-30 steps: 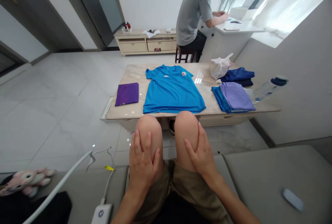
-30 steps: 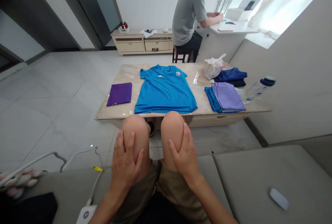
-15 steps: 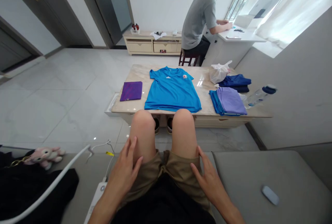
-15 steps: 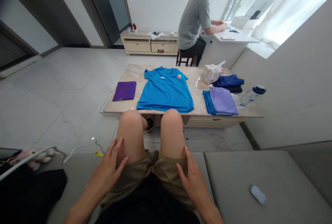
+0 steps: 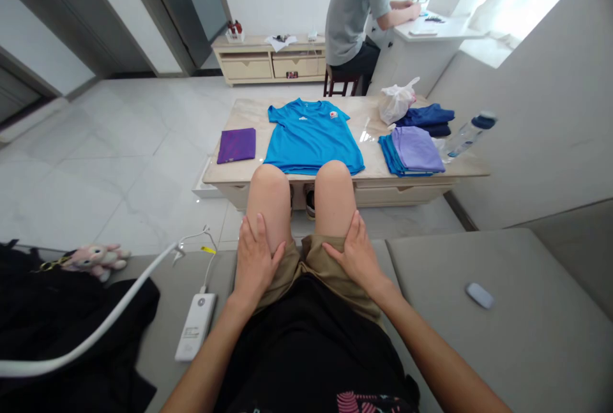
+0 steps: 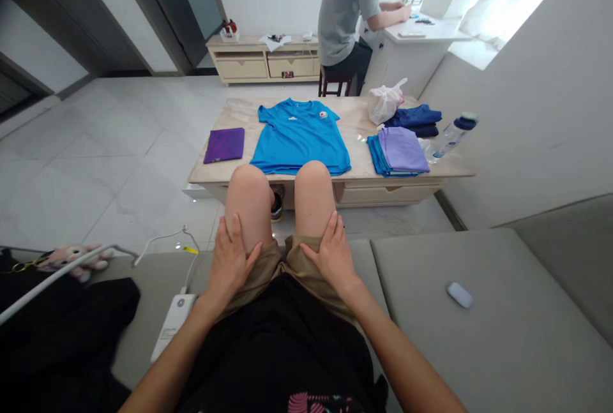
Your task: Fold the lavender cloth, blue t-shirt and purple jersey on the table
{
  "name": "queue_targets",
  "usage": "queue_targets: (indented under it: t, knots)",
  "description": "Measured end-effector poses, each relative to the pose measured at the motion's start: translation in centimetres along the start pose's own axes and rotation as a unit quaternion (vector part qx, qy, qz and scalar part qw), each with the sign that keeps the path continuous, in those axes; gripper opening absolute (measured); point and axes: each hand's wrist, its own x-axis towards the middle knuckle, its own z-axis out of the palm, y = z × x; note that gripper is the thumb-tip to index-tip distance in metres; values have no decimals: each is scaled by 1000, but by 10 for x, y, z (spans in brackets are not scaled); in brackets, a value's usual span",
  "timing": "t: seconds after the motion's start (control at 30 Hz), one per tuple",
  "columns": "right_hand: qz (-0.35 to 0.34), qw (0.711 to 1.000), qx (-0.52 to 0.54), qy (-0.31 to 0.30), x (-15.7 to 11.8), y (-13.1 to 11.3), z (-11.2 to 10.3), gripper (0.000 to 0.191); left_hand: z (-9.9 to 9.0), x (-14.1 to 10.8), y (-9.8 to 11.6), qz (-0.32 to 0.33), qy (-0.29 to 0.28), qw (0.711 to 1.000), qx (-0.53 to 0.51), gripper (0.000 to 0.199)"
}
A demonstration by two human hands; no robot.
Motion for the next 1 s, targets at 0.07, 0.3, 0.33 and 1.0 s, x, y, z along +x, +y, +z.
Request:
queue_targets:
  t: [0.07, 0.3, 0.33, 1.0]
  knots:
    - [-4, 1000, 6, -3, 3, 4, -1, 131, 4, -4, -7, 7, 2, 1000, -22, 93]
    - [2, 1000, -7, -1, 7, 4, -3, 133, 12, -12, -25, -10, 12, 996, -88, 92]
    - [1, 1000, -12, 5, 7, 3, -2, 133, 14, -13, -26, -14, 16, 995, -95, 93]
    - [25, 997, -52, 55, 7, 4, -4, 122, 23, -24, -52, -52, 56, 987, -145, 88]
